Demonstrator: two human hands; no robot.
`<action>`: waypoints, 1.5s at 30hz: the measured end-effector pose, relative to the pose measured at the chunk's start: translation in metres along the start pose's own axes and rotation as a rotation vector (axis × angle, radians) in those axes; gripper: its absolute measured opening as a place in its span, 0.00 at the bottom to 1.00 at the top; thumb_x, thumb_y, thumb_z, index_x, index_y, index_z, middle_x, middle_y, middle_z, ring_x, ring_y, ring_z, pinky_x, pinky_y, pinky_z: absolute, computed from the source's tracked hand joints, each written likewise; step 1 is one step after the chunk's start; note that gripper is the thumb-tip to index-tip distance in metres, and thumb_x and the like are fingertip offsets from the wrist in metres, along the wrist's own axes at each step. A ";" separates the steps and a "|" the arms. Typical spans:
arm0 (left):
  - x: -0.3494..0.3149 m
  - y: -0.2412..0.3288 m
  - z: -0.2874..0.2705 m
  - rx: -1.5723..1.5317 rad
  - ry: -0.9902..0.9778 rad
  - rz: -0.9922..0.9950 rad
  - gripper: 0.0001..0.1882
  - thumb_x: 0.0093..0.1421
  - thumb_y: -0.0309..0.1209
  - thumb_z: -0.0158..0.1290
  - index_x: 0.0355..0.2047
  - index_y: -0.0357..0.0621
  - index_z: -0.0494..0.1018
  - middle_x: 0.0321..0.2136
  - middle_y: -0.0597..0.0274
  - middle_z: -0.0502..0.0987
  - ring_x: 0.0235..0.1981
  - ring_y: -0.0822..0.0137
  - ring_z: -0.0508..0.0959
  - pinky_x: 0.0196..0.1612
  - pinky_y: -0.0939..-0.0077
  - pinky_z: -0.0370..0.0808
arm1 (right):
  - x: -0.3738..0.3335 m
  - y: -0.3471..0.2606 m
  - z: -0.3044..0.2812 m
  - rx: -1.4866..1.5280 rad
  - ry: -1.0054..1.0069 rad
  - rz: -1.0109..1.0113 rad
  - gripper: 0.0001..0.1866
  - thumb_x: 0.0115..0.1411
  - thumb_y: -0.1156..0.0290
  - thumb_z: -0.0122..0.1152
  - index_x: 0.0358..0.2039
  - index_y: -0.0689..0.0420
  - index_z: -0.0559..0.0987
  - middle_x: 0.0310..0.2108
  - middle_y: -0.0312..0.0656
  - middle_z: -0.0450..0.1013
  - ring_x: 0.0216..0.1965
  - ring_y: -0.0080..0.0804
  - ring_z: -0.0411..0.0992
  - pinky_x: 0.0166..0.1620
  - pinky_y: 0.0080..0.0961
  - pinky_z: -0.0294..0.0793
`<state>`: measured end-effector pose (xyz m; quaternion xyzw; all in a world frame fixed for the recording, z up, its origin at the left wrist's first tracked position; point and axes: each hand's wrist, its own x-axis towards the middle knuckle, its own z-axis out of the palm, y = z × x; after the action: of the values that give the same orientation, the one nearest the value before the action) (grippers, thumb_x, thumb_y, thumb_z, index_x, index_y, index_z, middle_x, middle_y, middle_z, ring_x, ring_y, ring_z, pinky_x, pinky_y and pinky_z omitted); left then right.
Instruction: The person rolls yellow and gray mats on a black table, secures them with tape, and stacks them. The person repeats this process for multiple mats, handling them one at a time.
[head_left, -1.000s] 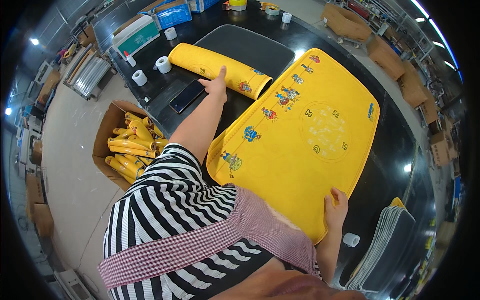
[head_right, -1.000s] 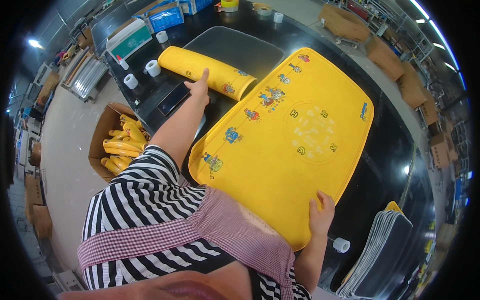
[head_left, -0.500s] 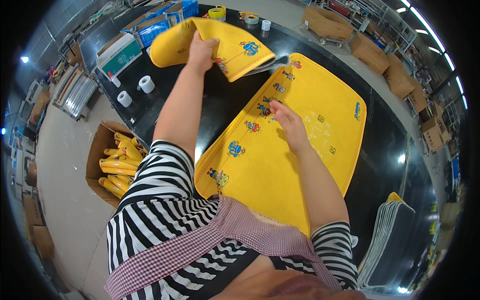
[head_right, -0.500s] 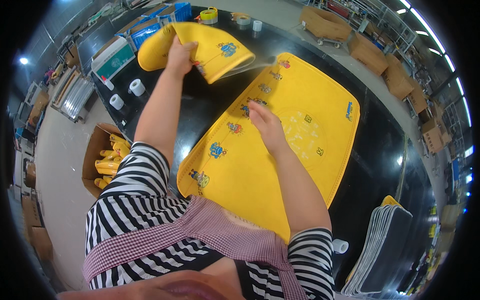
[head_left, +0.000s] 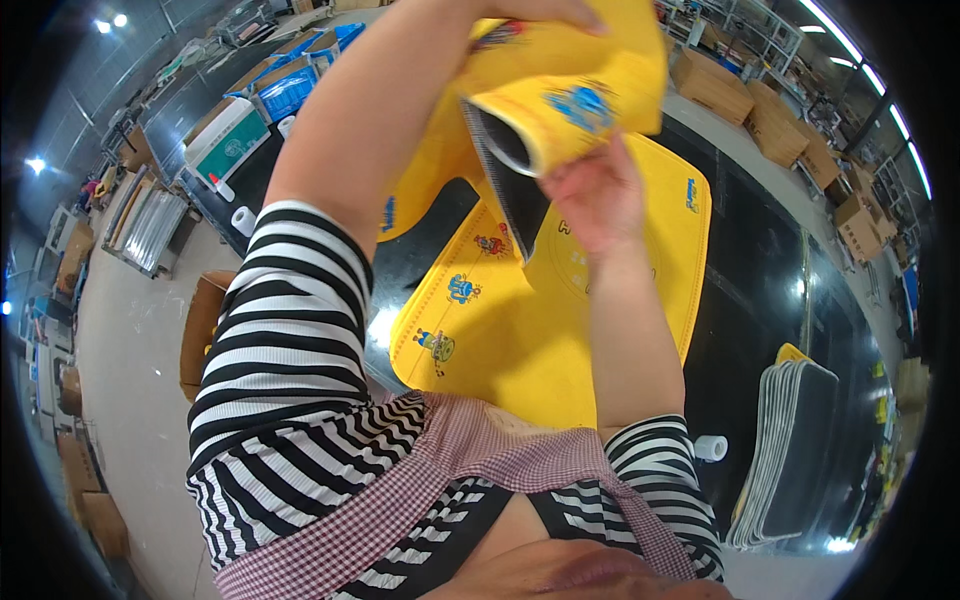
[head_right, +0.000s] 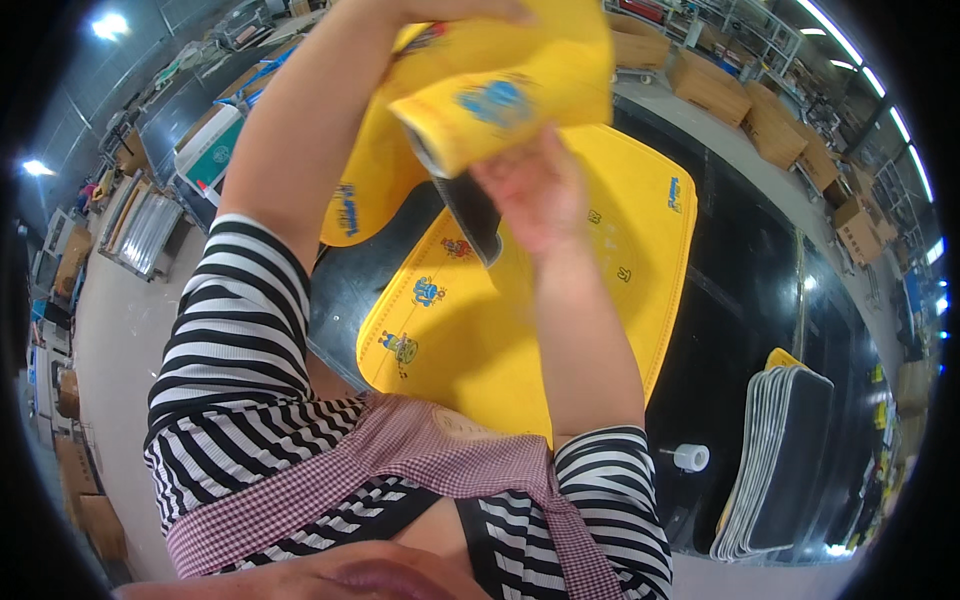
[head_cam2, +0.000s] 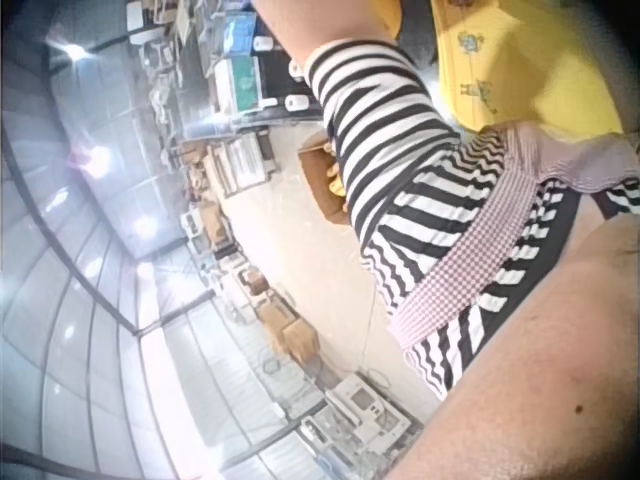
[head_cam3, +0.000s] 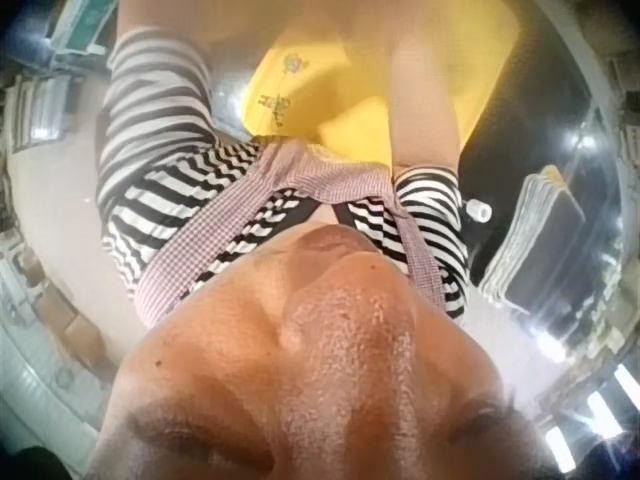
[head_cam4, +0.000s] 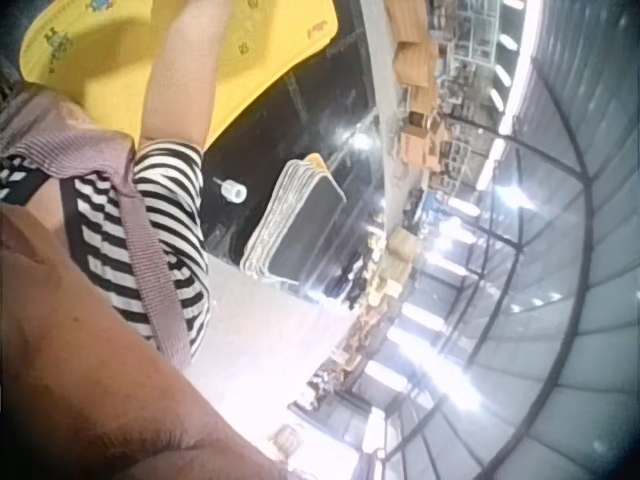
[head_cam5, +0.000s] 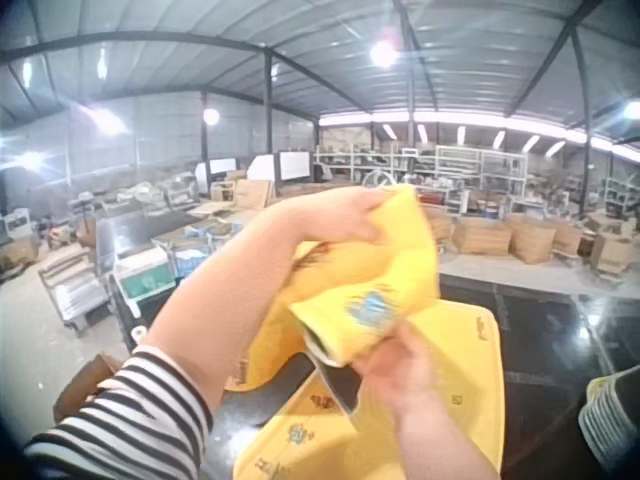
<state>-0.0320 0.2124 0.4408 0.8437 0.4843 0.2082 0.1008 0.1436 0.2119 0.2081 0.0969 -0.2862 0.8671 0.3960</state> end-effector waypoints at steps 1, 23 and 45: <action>0.012 0.014 0.006 -0.030 -0.055 0.074 0.30 0.60 0.21 0.57 0.65 0.43 0.70 0.51 0.56 0.81 0.52 0.65 0.79 0.57 0.67 0.76 | -0.011 -0.016 -0.001 0.030 -0.015 -0.099 0.29 0.72 0.43 0.52 0.59 0.52 0.75 0.58 0.44 0.76 0.56 0.43 0.76 0.62 0.45 0.72; -0.094 -0.135 0.297 0.228 0.339 -0.042 0.16 0.53 0.18 0.56 0.38 0.50 0.83 0.38 0.60 0.83 0.45 0.51 0.81 0.50 0.61 0.78 | -0.349 -0.187 -0.089 -0.461 1.107 -0.357 0.24 0.67 0.66 0.59 0.59 0.65 0.75 0.57 0.52 0.77 0.56 0.50 0.76 0.59 0.45 0.76; -0.312 -0.066 0.210 0.270 -0.352 -0.263 0.12 0.50 0.15 0.64 0.35 0.42 0.86 0.37 0.59 0.83 0.43 0.58 0.80 0.55 0.67 0.73 | -0.423 -0.148 0.017 -1.042 1.162 0.140 0.25 0.66 0.79 0.55 0.64 0.66 0.69 0.54 0.49 0.77 0.50 0.34 0.78 0.54 0.26 0.78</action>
<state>-0.1275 -0.0154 0.1496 0.8024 0.5885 -0.0234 0.0961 0.5351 0.0128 0.1170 -0.5893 -0.4086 0.5555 0.4209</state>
